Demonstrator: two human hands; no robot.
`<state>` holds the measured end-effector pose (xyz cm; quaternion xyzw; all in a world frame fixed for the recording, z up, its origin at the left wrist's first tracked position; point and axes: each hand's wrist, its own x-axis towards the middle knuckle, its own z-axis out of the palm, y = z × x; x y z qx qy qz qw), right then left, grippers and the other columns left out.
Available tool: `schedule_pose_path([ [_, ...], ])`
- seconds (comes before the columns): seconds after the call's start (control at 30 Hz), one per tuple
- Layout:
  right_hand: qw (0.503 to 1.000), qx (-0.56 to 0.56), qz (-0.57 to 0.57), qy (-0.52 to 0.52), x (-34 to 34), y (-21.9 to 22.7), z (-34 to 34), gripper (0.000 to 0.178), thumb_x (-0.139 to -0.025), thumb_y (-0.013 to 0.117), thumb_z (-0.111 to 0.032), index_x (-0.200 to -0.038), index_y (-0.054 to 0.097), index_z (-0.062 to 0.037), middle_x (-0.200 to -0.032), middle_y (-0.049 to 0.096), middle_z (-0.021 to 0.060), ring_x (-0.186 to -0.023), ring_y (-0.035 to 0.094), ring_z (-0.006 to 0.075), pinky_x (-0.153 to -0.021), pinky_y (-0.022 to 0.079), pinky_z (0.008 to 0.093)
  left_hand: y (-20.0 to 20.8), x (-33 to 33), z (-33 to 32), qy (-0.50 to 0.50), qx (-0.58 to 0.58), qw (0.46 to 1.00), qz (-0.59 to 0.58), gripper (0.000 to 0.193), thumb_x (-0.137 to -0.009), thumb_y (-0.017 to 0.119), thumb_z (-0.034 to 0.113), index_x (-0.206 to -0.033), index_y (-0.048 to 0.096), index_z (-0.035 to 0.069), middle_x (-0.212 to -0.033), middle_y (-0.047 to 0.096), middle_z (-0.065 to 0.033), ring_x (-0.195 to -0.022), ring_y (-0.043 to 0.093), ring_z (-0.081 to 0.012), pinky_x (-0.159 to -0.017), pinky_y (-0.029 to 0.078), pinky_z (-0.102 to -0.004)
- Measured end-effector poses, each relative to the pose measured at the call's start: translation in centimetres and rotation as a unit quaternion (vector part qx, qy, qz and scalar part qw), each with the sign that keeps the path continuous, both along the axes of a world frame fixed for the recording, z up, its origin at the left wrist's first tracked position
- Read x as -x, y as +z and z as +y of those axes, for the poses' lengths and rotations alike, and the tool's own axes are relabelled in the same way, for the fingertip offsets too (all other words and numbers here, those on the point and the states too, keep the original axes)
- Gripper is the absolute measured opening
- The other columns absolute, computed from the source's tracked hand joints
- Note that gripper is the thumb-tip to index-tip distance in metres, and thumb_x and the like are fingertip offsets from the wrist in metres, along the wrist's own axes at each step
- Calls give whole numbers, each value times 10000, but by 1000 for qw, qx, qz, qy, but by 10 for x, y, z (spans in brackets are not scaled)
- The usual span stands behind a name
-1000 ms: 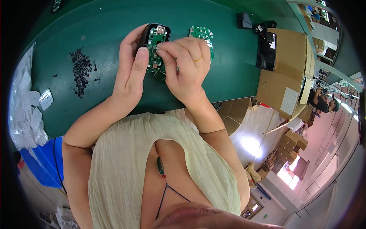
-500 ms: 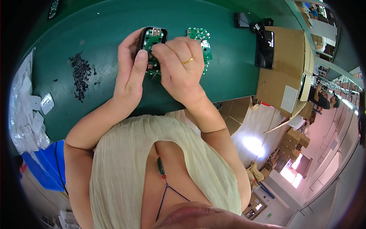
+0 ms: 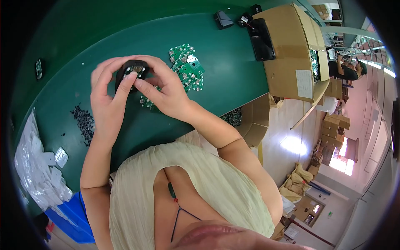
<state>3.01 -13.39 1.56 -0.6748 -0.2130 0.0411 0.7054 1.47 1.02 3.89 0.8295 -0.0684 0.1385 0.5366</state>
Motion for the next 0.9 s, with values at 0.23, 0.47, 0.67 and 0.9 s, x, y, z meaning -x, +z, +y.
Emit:
schedule_pose_path([
  [0.23, 999, -29, 22, 18, -4, 1, 1, 400, -860, 495, -3, -1240, 371, -16, -1077, 499, 79, -962, 526, 136, -819, 465, 290, -2, -8, 0, -39, 133, 989, 50, 204, -808, 593, 47, -1007, 568, 12, -921, 518, -47, -855, 507, -122, -787, 412, -242],
  [0.47, 971, 166, -171, -20, -21, 9, -14, 421, -747, 613, -5, -1151, 496, -32, -860, 520, 86, -733, 543, 195, -617, 452, 286, -9, -14, 7, -55, 198, 974, 94, 178, -816, 581, 8, -987, 533, -7, -896, 499, -30, -869, 506, -103, -782, 416, -228],
  [0.67, 895, 306, -322, 30, -37, -2, -28, 391, -711, 649, -88, -1075, 510, -58, -793, 521, 84, -710, 539, 243, -593, 457, 339, -2, -26, 11, -124, -150, 979, 60, 160, -767, 610, 25, -887, 506, 2, -749, 521, -113, -582, 487, -198, -521, 411, -295],
  [0.9, 929, 254, -268, -13, -58, 0, -32, 286, -751, 647, -126, -1012, 549, -62, -853, 572, 95, -765, 564, 256, -663, 472, 329, -4, -44, 6, -125, -70, 983, 117, 168, -792, 605, 39, -924, 508, 3, -788, 576, -100, -642, 554, -148, -565, 467, -252],
])
